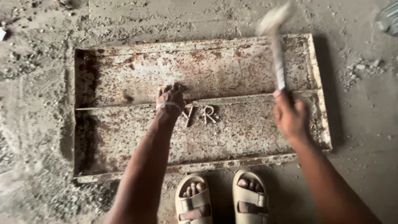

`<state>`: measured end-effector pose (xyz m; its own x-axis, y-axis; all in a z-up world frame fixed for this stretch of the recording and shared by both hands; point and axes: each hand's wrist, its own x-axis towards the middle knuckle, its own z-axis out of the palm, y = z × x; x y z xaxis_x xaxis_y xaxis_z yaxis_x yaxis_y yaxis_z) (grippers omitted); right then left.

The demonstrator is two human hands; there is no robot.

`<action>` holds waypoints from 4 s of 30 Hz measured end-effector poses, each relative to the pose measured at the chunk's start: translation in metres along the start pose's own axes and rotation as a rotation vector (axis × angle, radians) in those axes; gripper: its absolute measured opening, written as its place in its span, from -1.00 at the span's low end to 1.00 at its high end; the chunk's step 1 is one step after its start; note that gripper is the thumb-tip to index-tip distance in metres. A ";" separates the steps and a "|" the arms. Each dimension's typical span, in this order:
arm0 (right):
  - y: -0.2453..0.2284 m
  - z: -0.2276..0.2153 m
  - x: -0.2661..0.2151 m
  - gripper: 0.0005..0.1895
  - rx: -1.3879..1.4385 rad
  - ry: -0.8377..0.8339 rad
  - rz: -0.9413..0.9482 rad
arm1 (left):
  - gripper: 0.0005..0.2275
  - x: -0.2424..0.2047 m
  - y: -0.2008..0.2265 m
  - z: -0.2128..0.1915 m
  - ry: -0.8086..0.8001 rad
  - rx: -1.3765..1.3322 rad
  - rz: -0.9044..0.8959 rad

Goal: The person repeatedly strikes a rectangular metal tray with a hammer while holding it steady with the other hand. The letters 'Y' and 'R' are visible on the tray's surface. The person adjusts the tray's position and continues hammering along its edges and center.

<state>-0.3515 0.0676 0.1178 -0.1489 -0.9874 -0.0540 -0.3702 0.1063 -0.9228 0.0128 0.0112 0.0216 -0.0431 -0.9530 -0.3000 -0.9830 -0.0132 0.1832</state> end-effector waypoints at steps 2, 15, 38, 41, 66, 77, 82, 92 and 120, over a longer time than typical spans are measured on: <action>-0.023 -0.015 0.024 -0.51 0.292 0.020 -0.464 | -0.36 0.000 0.003 -0.005 -0.026 -0.010 -0.013; 0.063 0.006 0.003 -0.58 -0.661 -0.075 0.251 | -0.15 0.010 0.006 -0.017 -0.219 0.109 -0.049; 0.031 0.004 0.055 -0.57 -0.346 -0.099 0.345 | -0.36 0.009 0.005 -0.018 -0.146 0.058 -0.046; 0.012 -0.028 0.045 -0.64 0.119 -0.026 0.274 | -0.34 0.002 0.006 -0.017 -0.237 0.022 -0.078; 0.026 -0.108 0.020 -0.70 -0.029 0.232 -0.122 | -0.33 0.000 0.012 -0.030 -0.230 0.029 -0.094; 0.097 -0.067 0.041 -0.45 -0.657 0.430 -0.528 | -0.33 0.000 0.014 -0.033 -0.262 0.048 -0.112; 0.145 -0.076 0.012 -0.49 -0.249 0.194 0.389 | -0.26 0.001 0.017 -0.038 -0.267 0.043 -0.139; 0.007 -0.167 0.045 -0.65 0.413 0.348 -0.234 | -0.30 -0.004 0.013 -0.035 -0.194 0.028 -0.094; 0.073 -0.090 0.030 -0.59 0.154 0.337 0.020 | -0.25 0.004 0.009 -0.026 -0.262 0.039 -0.118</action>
<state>-0.4658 0.0567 0.0830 -0.4575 -0.8886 0.0326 -0.2259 0.0806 -0.9708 0.0082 -0.0007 0.0464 0.0321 -0.8346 -0.5500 -0.9898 -0.1029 0.0983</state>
